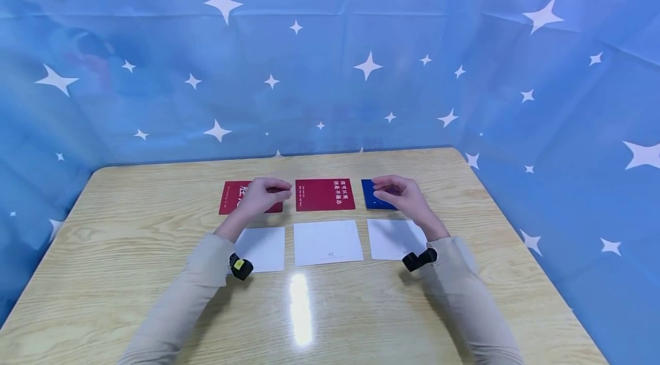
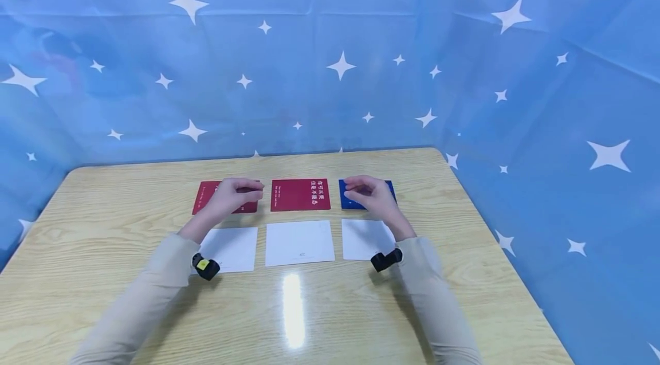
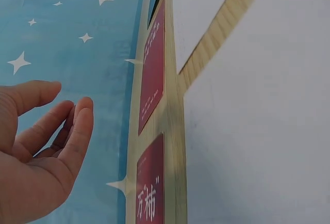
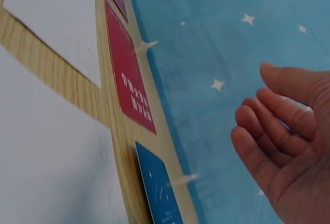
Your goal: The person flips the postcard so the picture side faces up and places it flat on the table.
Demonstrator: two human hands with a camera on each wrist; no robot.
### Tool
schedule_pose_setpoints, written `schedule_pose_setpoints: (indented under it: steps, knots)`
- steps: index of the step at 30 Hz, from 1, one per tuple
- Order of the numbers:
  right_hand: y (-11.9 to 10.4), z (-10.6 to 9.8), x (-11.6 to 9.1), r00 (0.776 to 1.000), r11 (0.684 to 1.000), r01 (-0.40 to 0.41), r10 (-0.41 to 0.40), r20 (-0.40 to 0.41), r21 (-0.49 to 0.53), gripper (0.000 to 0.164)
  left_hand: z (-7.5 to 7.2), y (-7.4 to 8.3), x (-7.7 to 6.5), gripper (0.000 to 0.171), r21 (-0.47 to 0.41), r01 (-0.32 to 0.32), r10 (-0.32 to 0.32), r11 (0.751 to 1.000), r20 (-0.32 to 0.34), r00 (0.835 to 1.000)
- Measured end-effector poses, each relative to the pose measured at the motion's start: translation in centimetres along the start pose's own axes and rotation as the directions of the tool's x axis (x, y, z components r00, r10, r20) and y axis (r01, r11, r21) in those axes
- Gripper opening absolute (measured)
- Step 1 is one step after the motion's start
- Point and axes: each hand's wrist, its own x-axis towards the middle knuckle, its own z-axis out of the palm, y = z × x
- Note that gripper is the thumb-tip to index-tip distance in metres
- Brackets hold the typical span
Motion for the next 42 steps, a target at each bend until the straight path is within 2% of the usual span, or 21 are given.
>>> schedule_pose_setpoints:
  steps: [3, 7, 13, 21, 33, 37, 40, 42]
  knots:
    - [-0.8, 0.8, 0.3, 0.999, 1.0, -0.022, 0.022, 0.025, -0.002, 0.03, -0.5, -0.2, -0.6, 0.034, -0.01, -0.007, 0.007, 1.0, 0.003, 1.0]
    - [-3.1, 2.1, 0.3, 0.998, 0.999, -0.034, 0.036, 0.06, -0.023, 0.029, -0.9, -0.4, -1.2, 0.033, -0.007, -0.005, 0.005, 1.0, -0.001, 1.0]
    - [-5.4, 4.1, 0.5, 0.993, 1.0, 0.003, -0.002, 0.115, -0.011, 0.027, -1.4, -1.3, -2.1, 0.031, 0.043, 0.002, -0.001, 0.999, -0.027, 1.0]
    - [-6.3, 6.8, 1.3, 0.982, 0.998, 0.034, -0.042, 0.186, 0.047, 0.027, -2.7, -2.7, -3.2, 0.029, 0.052, 0.001, 0.001, 0.999, -0.041, 0.999]
    - [-7.2, 10.8, 2.3, 0.956, 0.992, 0.106, -0.119, 0.267, 0.061, 0.027, -4.6, -4.0, -5.1, 0.031, 0.041, 0.023, -0.022, 0.999, -0.044, 0.999]
    - [-5.5, 12.3, 3.1, 0.941, 0.989, 0.123, -0.144, 0.306, 0.088, 0.028, -5.3, -4.6, -5.9, 0.034, 0.046, 0.04, -0.038, 0.998, -0.046, 0.998]
    - [-5.5, 13.2, 3.3, 0.932, 0.987, 0.131, -0.156, 0.326, 0.097, 0.027, -5.7, -5.1, -6.3, 0.035, 0.047, 0.056, -0.053, 0.997, -0.058, 0.997]
    - [-6.5, 13.7, 3.0, 0.927, 0.987, 0.131, -0.154, 0.343, 0.09, 0.028, -6.0, -5.3, -6.5, 0.033, 0.057, 0.057, -0.054, 0.997, -0.067, 0.996]
